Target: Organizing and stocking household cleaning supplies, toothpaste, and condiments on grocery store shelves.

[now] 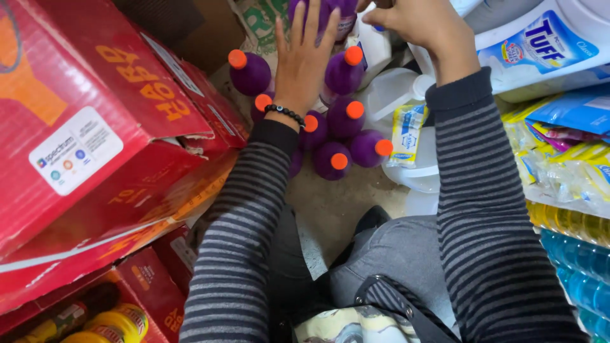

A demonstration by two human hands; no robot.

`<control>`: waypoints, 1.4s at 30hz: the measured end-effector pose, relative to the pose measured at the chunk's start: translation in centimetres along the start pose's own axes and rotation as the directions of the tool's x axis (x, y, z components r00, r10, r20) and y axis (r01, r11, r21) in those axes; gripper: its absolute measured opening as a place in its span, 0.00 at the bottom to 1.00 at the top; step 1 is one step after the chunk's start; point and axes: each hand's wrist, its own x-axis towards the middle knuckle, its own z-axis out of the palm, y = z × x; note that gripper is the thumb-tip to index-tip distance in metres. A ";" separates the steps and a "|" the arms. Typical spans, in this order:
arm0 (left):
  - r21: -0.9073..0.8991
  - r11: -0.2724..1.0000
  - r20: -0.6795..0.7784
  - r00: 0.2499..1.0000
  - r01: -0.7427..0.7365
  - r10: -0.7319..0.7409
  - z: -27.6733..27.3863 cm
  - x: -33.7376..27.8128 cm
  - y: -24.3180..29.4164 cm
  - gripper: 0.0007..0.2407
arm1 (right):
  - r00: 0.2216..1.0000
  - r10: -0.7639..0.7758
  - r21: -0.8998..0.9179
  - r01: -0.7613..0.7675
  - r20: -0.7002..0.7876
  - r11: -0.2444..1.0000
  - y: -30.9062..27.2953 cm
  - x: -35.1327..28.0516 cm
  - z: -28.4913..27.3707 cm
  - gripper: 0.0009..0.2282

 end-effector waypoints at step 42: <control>-0.438 0.174 0.399 0.364 0.882 -0.842 2.7 -3.2 -6.1 0.36 | 0.982 -0.159 -0.068 0.152 -0.100 0.986 -8.0 8.8 18.5 0.10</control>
